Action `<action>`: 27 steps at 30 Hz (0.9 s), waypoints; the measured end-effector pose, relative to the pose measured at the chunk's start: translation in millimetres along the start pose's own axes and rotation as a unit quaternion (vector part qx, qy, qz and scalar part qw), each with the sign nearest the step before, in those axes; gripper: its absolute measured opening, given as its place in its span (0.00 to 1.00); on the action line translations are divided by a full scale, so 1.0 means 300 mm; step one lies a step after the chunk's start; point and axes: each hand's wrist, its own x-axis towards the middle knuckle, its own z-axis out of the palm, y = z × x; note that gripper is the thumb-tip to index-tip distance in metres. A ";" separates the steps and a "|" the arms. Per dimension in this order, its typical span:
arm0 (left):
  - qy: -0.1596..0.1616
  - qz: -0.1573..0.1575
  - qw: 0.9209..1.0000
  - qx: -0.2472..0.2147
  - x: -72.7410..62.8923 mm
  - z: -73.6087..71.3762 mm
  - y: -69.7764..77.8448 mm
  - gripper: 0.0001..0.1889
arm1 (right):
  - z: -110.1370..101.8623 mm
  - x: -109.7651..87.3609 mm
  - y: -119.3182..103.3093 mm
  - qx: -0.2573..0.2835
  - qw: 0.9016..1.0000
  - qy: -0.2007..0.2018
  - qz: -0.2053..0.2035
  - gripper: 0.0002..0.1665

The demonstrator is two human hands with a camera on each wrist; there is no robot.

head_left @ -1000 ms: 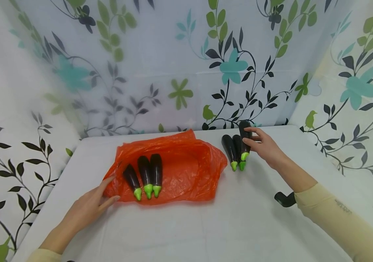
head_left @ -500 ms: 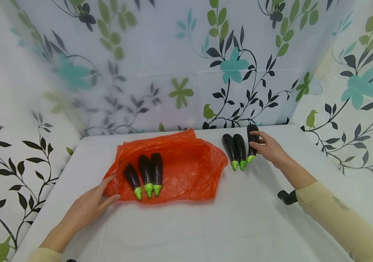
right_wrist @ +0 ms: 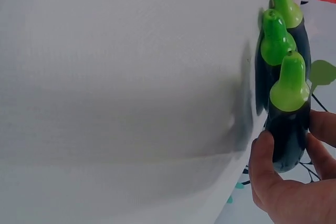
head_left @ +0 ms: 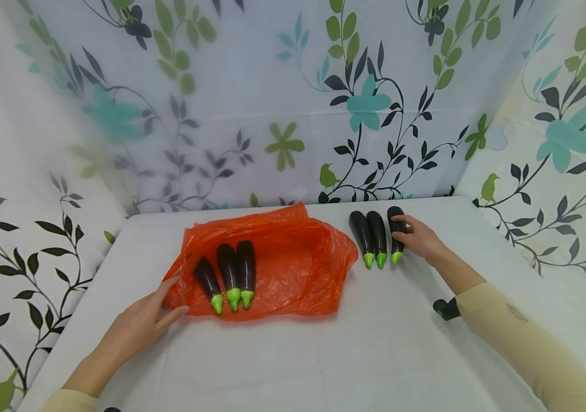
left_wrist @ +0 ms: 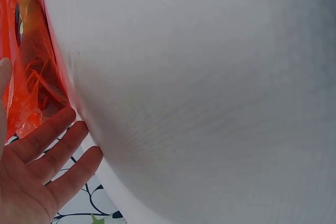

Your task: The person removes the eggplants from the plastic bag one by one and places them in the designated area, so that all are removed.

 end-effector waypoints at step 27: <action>0.005 0.004 1.000 0.001 0.000 0.003 0.000 0.38 | 0.034 0.043 0.018 -0.083 0.996 0.007 -0.012 0.31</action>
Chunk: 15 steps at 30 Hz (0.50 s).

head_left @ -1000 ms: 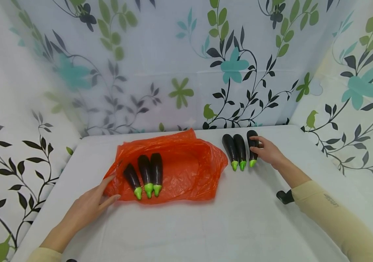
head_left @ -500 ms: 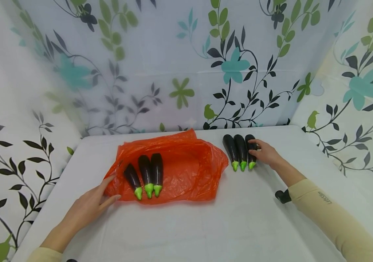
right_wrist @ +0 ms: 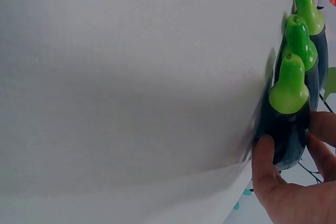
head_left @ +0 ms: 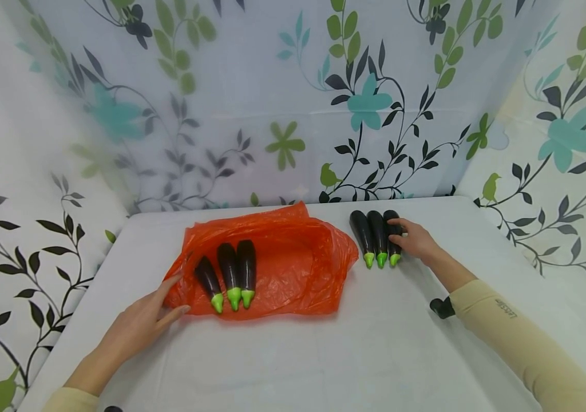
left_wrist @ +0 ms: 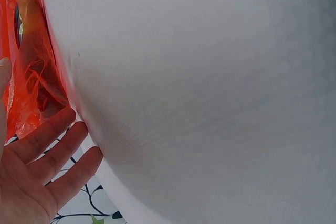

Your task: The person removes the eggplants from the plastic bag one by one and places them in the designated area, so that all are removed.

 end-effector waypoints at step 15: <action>0.003 0.000 1.000 0.001 0.000 0.001 -0.002 0.37 | 0.015 0.007 0.007 -0.017 1.000 0.019 -0.004 0.31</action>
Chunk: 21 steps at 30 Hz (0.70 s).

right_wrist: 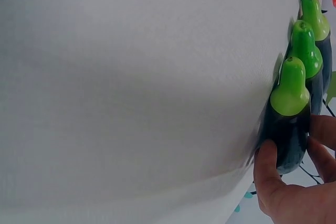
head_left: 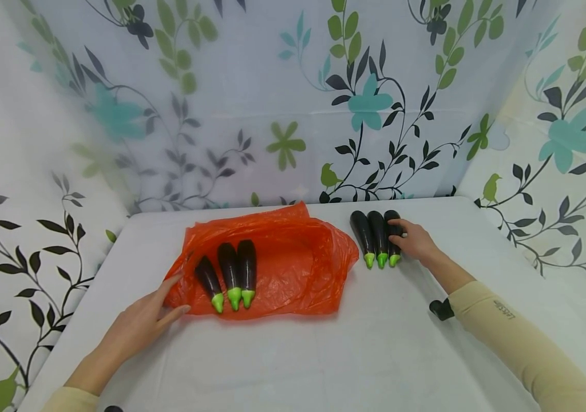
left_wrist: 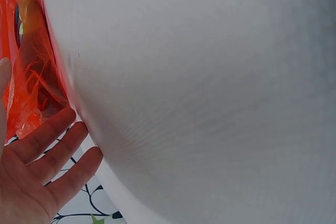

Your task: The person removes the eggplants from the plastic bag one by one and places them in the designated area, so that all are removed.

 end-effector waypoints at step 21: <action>0.003 0.002 1.000 -0.002 -0.003 -0.001 0.004 0.37 | -0.002 -0.012 -0.012 -0.010 1.000 0.012 0.008 0.29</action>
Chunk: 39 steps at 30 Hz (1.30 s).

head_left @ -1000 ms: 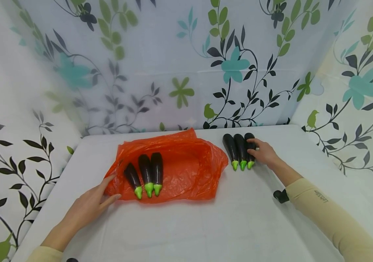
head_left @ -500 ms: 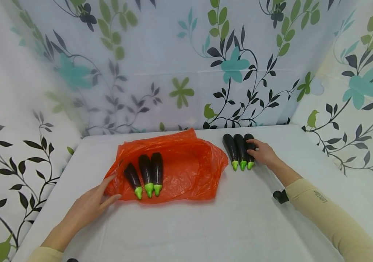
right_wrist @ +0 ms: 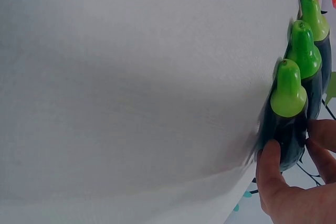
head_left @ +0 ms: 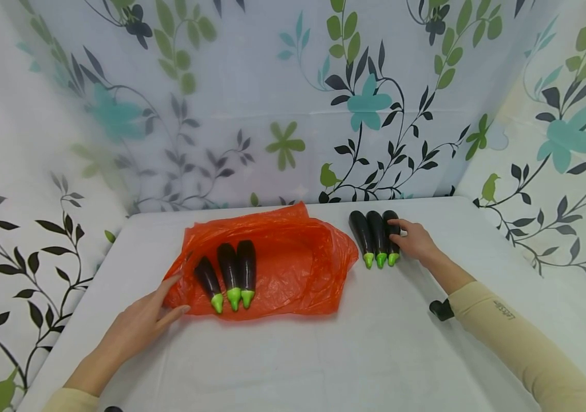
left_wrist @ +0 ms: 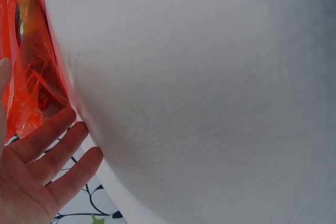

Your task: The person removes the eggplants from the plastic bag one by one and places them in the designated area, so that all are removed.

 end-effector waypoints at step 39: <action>0.005 0.002 1.000 0.002 0.002 0.001 -0.004 0.37 | -0.003 -0.159 -0.266 0.143 0.983 0.067 -0.098 0.28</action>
